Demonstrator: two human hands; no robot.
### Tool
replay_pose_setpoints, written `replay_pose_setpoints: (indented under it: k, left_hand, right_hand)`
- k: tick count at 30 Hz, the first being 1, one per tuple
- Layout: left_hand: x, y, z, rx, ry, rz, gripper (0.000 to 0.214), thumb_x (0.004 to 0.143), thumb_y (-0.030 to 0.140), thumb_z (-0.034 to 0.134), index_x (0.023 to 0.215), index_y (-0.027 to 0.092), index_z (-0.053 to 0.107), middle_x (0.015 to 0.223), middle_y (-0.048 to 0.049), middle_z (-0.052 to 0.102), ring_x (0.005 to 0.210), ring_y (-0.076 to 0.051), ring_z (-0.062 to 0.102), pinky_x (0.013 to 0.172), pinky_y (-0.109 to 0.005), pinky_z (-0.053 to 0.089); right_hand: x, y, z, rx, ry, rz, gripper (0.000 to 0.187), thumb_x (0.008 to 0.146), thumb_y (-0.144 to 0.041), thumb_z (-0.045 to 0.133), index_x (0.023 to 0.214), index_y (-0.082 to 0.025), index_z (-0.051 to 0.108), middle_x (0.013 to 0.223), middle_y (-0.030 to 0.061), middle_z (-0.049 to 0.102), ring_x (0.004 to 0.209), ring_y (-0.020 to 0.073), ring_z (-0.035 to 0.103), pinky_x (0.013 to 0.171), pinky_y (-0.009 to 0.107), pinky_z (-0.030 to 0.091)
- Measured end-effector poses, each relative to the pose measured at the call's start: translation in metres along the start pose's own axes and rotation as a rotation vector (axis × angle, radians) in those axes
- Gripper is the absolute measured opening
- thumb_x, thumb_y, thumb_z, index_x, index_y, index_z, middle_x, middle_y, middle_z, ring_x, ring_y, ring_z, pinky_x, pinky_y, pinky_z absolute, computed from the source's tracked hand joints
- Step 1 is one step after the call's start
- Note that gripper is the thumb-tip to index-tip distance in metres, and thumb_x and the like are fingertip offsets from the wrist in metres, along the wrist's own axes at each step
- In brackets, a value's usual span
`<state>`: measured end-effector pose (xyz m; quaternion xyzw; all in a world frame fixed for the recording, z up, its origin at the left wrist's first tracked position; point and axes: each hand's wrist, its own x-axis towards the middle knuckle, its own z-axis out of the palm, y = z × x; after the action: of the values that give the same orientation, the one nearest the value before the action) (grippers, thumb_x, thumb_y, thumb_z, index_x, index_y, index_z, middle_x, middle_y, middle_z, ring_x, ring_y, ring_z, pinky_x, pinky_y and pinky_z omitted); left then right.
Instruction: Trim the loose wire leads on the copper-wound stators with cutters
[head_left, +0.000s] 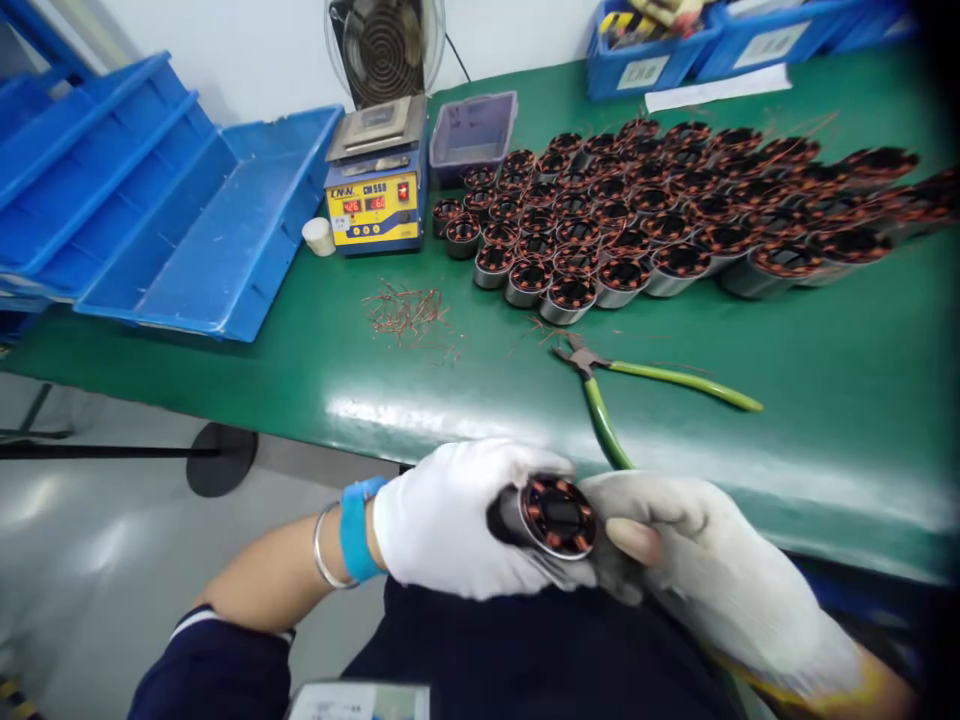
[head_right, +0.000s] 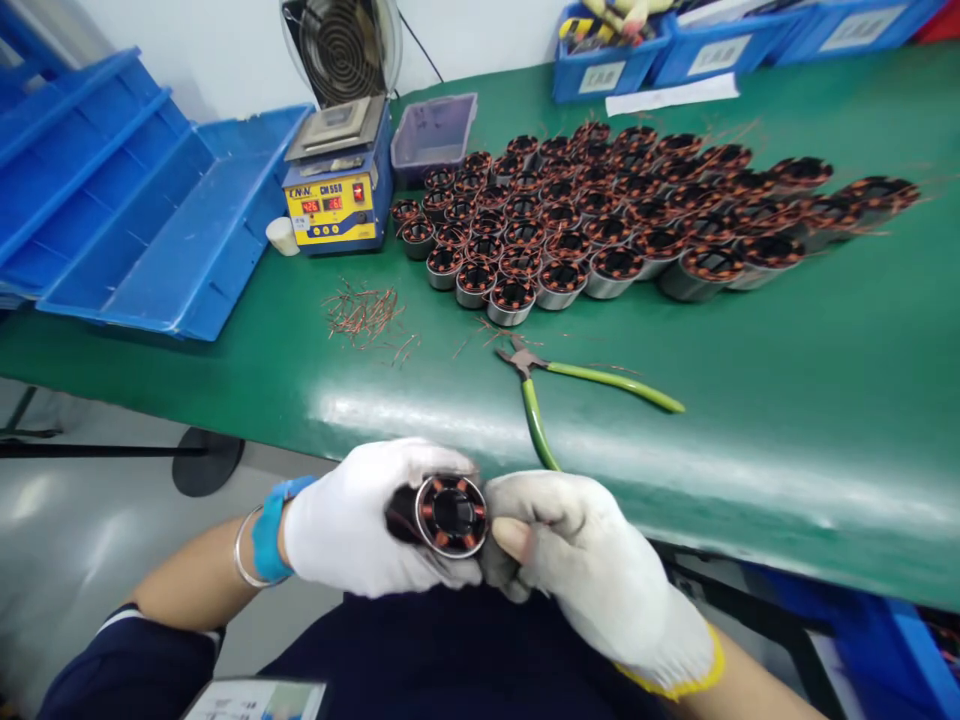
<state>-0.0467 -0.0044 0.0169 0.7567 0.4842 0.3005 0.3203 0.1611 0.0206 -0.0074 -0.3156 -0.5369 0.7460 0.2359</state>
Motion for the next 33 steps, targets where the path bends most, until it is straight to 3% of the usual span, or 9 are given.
replay_pose_setpoints:
  k: [5, 9, 11, 16, 20, 23, 25, 29, 33]
  left_hand:
    - [0.006, -0.010, 0.004, 0.346, 0.090, 0.449, 0.017, 0.097, 0.028, 0.049, 0.099, 0.025, 0.066, 0.107, -0.0068, 0.076, 0.098, -0.023, 0.071, 0.090, -0.040, 0.054]
    - [0.003, -0.020, 0.011, 0.280, 0.241, 0.331, 0.022, 0.092, 0.040, 0.063, 0.102, 0.021, 0.063, 0.100, -0.0085, 0.076, 0.085, -0.022, 0.071, 0.079, -0.037, 0.054]
    - [0.001, -0.026, 0.015, 0.234, 0.353, 0.319, 0.031, 0.088, 0.041, 0.070, 0.110, 0.020, 0.061, 0.101, -0.0100, 0.075, 0.088, -0.024, 0.072, 0.082, -0.038, 0.054]
    - [-0.002, -0.031, 0.016, 0.213, 0.295, 0.319, 0.031, 0.089, 0.044, 0.069, 0.109, 0.021, 0.062, 0.101, -0.0093, 0.076, 0.089, -0.024, 0.073, 0.082, -0.039, 0.054]
    - [-0.005, -0.038, 0.009, 0.192, 0.253, 0.272, 0.034, 0.084, 0.048, 0.075, 0.102, 0.022, 0.063, 0.097, -0.0074, 0.077, 0.084, -0.024, 0.074, 0.079, -0.038, 0.055]
    - [-0.007, -0.049, 0.002, 0.256, 0.323, 0.121, 0.042, 0.078, 0.051, 0.081, 0.102, 0.023, 0.063, 0.096, -0.0074, 0.076, 0.086, -0.026, 0.073, 0.080, -0.039, 0.057]
    - [-0.006, -0.055, -0.003, 0.335, 0.362, 0.001, 0.047, 0.074, 0.052, 0.083, 0.103, 0.021, 0.062, 0.096, -0.0083, 0.075, 0.089, -0.027, 0.073, 0.081, -0.041, 0.058]
    - [-0.001, -0.049, -0.012, 0.464, 0.430, -0.092, 0.073, 0.063, 0.059, 0.088, 0.116, 0.017, 0.059, 0.117, -0.0160, 0.070, 0.108, -0.033, 0.069, 0.092, -0.047, 0.058]
    - [0.012, -0.029, -0.020, 0.494, 0.405, -0.055, 0.070, 0.073, 0.056, 0.081, 0.125, 0.016, 0.057, 0.128, -0.0161, 0.067, 0.118, -0.032, 0.065, 0.102, -0.046, 0.054]
  right_hand:
    - [0.000, 0.009, 0.002, 0.094, 0.009, 0.040, 0.062, 0.087, -0.072, 0.054, 0.053, -0.021, 0.047, 0.041, 0.0007, 0.043, 0.035, 0.0137, 0.043, 0.037, 0.027, 0.033]
    - [-0.003, -0.003, -0.020, -0.769, 0.273, -0.291, 0.044, 0.093, -0.062, 0.056, 0.098, -0.020, 0.069, 0.090, 0.0138, 0.073, 0.079, 0.0278, 0.070, 0.064, 0.038, 0.056]
    - [-0.001, -0.010, -0.026, -1.158, 0.344, -0.530, 0.046, 0.094, -0.053, 0.058, 0.124, -0.019, 0.061, 0.118, 0.0187, 0.069, 0.109, 0.0351, 0.067, 0.088, 0.047, 0.056]
    - [0.014, -0.016, -0.022, -1.502, 0.162, -0.869, 0.016, 0.098, -0.013, 0.046, 0.102, -0.018, 0.061, 0.087, 0.0075, 0.072, 0.091, 0.0265, 0.071, 0.084, 0.041, 0.057]
    - [0.013, -0.014, -0.039, -1.486, 0.139, -0.809, 0.023, 0.101, -0.018, 0.044, 0.089, -0.021, 0.063, 0.080, 0.0045, 0.071, 0.087, 0.0217, 0.071, 0.075, 0.033, 0.056]
    - [0.006, -0.011, -0.065, -1.509, 0.303, -0.689, 0.023, 0.103, -0.023, 0.043, 0.092, -0.023, 0.064, 0.091, 0.0043, 0.073, 0.082, 0.0167, 0.069, 0.074, 0.028, 0.055]
    - [0.005, -0.007, -0.078, -1.577, 0.456, -0.558, 0.023, 0.101, -0.034, 0.046, 0.106, -0.021, 0.064, 0.110, 0.0115, 0.070, 0.097, 0.0224, 0.068, 0.081, 0.033, 0.056]
    - [0.011, 0.009, -0.082, -1.834, 0.532, -0.276, 0.079, 0.083, -0.065, 0.047, 0.130, -0.002, 0.055, 0.141, 0.0366, 0.044, 0.127, 0.0506, 0.048, 0.089, 0.060, 0.051]
    - [0.012, 0.020, -0.085, -1.918, 0.476, -0.225, 0.073, 0.083, -0.062, 0.044, 0.130, -0.006, 0.055, 0.140, 0.0330, 0.044, 0.126, 0.0496, 0.047, 0.089, 0.059, 0.050]
